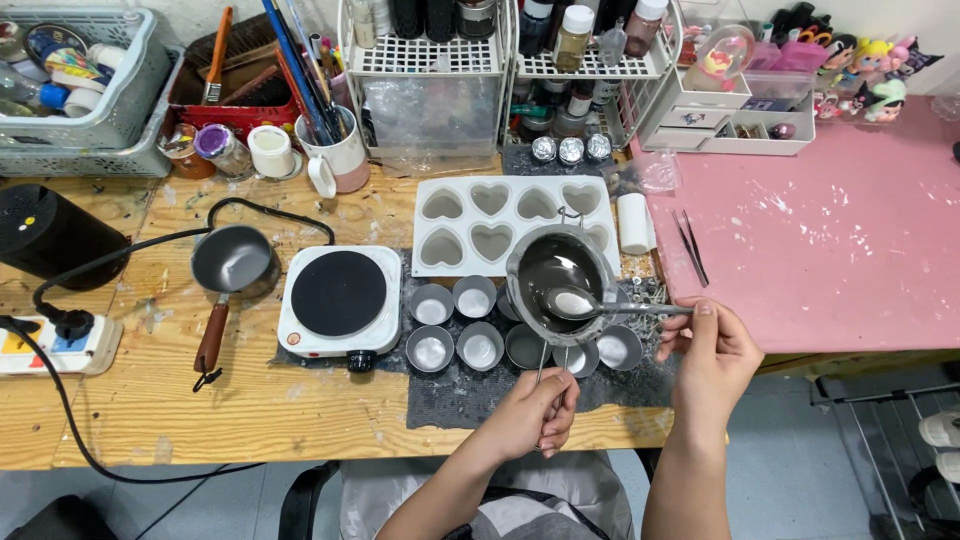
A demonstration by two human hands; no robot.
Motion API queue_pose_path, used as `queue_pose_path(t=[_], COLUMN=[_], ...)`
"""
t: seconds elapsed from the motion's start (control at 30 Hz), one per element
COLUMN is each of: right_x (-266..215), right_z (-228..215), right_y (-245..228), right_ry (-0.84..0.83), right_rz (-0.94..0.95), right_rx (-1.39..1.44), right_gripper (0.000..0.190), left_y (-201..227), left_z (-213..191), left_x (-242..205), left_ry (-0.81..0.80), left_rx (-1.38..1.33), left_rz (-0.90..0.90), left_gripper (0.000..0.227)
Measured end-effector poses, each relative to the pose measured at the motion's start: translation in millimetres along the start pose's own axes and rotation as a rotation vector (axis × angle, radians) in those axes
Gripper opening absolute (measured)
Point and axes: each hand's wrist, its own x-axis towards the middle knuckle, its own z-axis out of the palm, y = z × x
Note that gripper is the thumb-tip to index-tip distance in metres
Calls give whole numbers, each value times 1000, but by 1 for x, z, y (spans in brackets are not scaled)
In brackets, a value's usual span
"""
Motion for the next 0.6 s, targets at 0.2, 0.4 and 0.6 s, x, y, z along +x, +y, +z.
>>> queue_pose_path(t=[0.2, 0.4, 0.6], right_x=[6, 10, 13], right_z=[-10, -23, -40], right_y=[13, 15, 10], right_ry=[34, 66, 136], right_rz=[50, -23, -80], right_rx=[76, 105, 91], right_gripper=[23, 22, 23], left_y=[-1, -4, 4], left_z=[-2, -9, -15], left_x=[3, 3, -5], left_ry=[5, 41, 80], left_rx=[-24, -61, -56], left_rz=[12, 37, 79], left_gripper=[34, 37, 36])
